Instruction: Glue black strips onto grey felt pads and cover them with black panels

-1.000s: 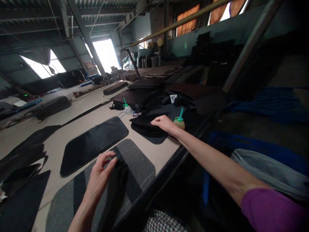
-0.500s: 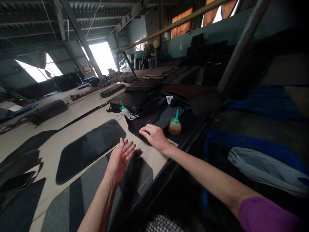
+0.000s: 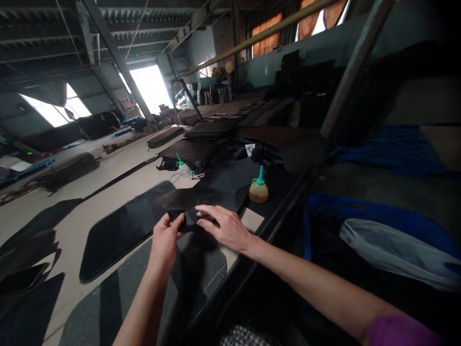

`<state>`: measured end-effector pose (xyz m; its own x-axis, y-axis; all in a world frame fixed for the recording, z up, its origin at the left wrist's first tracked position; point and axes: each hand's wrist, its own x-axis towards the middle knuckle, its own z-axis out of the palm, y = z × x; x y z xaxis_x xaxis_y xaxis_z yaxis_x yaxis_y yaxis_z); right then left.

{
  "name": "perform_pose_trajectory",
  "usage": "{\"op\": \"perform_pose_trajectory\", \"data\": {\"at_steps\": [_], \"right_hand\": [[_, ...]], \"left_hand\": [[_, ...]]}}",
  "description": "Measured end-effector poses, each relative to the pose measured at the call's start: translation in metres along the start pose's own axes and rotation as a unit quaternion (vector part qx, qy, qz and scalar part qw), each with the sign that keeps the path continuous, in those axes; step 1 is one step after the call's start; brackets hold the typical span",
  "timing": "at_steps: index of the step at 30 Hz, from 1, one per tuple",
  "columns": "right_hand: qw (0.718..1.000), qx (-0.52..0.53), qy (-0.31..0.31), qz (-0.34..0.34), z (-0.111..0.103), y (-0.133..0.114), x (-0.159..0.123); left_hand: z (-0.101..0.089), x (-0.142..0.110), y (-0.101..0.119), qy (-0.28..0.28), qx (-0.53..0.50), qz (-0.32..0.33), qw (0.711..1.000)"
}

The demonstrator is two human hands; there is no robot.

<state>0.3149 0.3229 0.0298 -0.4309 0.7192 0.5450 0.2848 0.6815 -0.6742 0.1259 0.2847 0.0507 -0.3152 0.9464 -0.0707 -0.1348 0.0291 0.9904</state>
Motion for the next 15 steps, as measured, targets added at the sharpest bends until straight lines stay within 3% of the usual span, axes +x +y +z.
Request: {"op": "perform_pose_trajectory", "data": {"at_steps": [3, 6, 10, 15], "right_hand": [[0.990, -0.131, -0.009, 0.046, -0.017, 0.026, 0.006], [0.952, -0.270, -0.052, 0.135, -0.022, 0.057, 0.021], [0.921, -0.320, -0.076, 0.209, -0.007, 0.084, 0.051], [0.883, -0.352, -0.090, 0.297, 0.010, 0.099, 0.083]], "left_hand": [[-0.020, -0.026, 0.023, -0.012, 0.058, 0.067, 0.996], [-0.041, -0.052, 0.042, -0.011, 0.107, 0.084, 0.991], [-0.065, -0.075, 0.050, 0.003, 0.147, 0.063, 0.987], [-0.080, -0.089, 0.050, -0.008, 0.161, 0.066, 0.985]]}}
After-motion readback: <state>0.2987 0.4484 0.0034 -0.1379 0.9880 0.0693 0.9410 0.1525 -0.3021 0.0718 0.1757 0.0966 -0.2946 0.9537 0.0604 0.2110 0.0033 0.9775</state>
